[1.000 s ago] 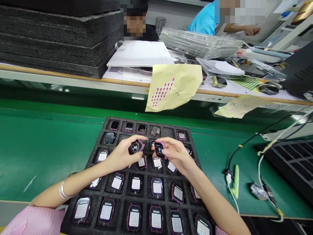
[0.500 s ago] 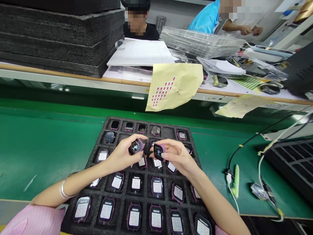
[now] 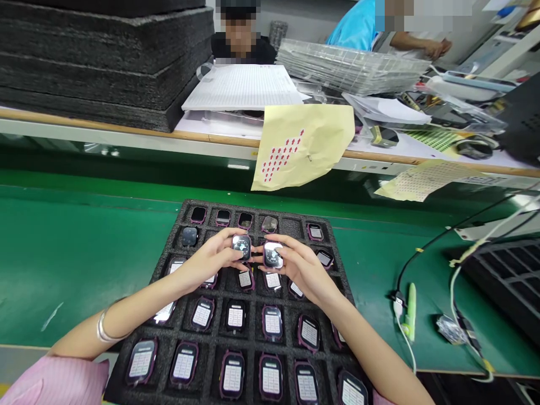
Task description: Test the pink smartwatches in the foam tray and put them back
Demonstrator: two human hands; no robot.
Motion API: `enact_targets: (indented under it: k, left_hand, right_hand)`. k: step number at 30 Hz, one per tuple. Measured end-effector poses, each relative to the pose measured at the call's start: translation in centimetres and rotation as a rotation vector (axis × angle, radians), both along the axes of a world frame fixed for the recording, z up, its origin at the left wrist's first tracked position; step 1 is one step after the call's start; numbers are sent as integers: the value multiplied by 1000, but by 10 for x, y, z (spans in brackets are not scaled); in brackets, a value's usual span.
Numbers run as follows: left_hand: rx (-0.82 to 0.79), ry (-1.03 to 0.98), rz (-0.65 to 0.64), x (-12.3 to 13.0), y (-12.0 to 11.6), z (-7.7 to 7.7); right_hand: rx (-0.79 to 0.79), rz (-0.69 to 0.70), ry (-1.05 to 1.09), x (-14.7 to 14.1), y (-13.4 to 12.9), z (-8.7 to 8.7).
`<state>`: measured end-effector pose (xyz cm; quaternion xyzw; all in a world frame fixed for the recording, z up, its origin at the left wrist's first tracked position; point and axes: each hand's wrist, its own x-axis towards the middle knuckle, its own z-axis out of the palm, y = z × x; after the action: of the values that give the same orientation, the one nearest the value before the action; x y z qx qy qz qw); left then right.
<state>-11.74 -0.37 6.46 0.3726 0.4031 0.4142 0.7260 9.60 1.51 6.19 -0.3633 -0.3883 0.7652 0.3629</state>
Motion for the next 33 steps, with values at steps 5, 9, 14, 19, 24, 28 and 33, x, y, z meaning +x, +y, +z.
enact_targets:
  k: [5, 9, 14, 19, 24, 28, 33]
  left_hand:
    - [48, 19, -28, 1, -1, 0]
    - [107, 68, -45, 3, -1, 1]
    - [122, 94, -81, 3, -2, 2]
    - [132, 80, -96, 3, -3, 1]
    - [145, 83, -99, 3, -3, 0]
    - [141, 89, -84, 3, -2, 0]
    - [143, 102, -61, 4, -1, 2]
  right_hand:
    - [61, 3, -15, 0, -5, 0]
    - [84, -2, -21, 1, -7, 1]
    - [105, -9, -41, 1, -9, 1]
    - [164, -8, -79, 0, -11, 1]
    - [198, -20, -127, -1, -12, 2]
    - [143, -14, -45, -1, -11, 4]
    - [83, -18, -9, -2, -10, 4]
